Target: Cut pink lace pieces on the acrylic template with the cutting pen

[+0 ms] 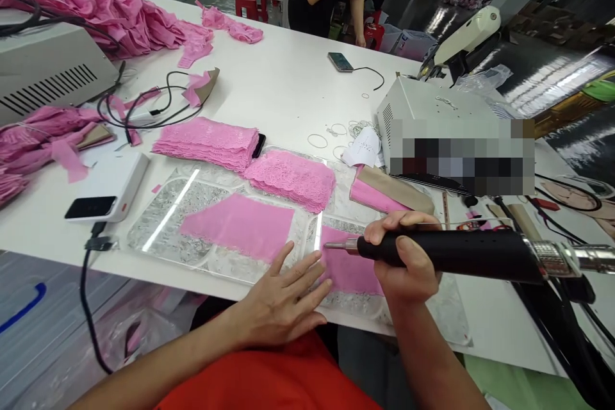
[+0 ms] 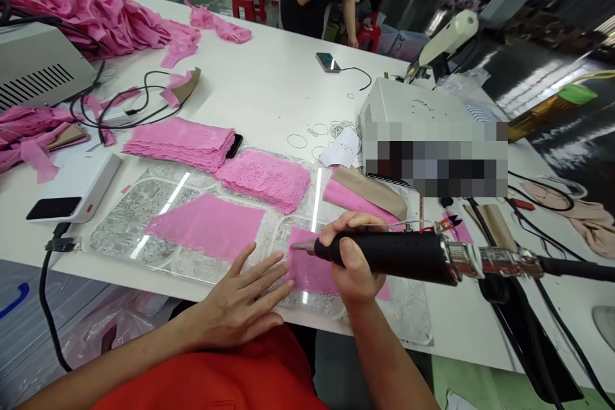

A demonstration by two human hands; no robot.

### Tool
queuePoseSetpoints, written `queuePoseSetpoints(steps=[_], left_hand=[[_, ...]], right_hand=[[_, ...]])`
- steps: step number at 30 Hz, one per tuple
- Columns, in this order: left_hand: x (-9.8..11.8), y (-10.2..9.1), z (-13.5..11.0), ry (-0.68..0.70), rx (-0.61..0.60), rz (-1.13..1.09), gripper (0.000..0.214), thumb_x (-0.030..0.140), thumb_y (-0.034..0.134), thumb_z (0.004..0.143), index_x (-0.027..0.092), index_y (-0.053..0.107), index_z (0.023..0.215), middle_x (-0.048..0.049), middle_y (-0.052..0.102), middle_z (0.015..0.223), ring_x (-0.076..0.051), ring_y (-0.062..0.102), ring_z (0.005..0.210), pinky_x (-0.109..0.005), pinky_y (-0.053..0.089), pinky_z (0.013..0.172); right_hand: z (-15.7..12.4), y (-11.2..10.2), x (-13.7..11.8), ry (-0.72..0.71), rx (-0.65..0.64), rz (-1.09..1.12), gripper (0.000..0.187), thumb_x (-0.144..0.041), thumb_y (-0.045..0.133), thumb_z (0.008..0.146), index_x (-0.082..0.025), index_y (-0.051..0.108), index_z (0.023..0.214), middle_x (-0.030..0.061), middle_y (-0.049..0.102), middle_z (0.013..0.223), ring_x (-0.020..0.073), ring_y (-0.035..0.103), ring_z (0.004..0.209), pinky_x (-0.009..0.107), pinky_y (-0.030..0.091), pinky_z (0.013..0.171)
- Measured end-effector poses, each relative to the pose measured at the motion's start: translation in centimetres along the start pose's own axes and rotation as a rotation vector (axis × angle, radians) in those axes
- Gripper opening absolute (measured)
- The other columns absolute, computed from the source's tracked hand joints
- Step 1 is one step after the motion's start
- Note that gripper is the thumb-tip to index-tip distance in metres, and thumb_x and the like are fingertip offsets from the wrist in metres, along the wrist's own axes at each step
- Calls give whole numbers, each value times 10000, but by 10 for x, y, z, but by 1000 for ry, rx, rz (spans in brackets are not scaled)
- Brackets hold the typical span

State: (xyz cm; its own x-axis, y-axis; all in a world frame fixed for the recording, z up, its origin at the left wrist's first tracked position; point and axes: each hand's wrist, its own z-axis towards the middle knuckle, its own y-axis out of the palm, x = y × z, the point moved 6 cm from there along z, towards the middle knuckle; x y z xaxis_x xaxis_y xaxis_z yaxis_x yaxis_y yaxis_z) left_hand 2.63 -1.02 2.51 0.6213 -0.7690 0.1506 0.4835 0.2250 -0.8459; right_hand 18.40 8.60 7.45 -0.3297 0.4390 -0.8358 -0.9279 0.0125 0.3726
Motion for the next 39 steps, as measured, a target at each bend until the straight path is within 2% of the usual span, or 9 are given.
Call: queuePoseSetpoints(steps=[10,27,32,39], left_hand=[[-4,-3,0,-26,-32,5,372,342,543,927,147,574,1243,-120,616,1288,-283,409,1361,-562,63,1187],[-5,0,2,-46,-26,-70,404,444,540,924,172,591,1219,-83,631,1276,-281,426,1348,-558,21,1187],[-2,-4,2,15,-33,-52,392,403,533,933,145,580,1223,-98,645,1249,-280,435,1341,-550,53,1187],[-1,-6,1,43,-15,-88,381,402,522,939,143,576,1213,-101,663,1211,-265,462,1321,-531,102,1190]], right_hand=[[-1,6,3,-7,-45,-10,126,-220,577,722,-219,558,847,-30,556,764,100,566,527,300,494,528],[-2,7,2,-8,-77,-33,109,-210,592,756,-215,537,850,-33,562,771,99,573,555,302,502,556],[-2,1,-4,0,-71,14,125,-228,593,737,-211,554,855,-30,548,762,93,558,537,288,488,529],[-12,-3,-7,75,-145,71,133,-234,604,750,-210,560,873,-16,533,771,96,546,545,285,469,511]])
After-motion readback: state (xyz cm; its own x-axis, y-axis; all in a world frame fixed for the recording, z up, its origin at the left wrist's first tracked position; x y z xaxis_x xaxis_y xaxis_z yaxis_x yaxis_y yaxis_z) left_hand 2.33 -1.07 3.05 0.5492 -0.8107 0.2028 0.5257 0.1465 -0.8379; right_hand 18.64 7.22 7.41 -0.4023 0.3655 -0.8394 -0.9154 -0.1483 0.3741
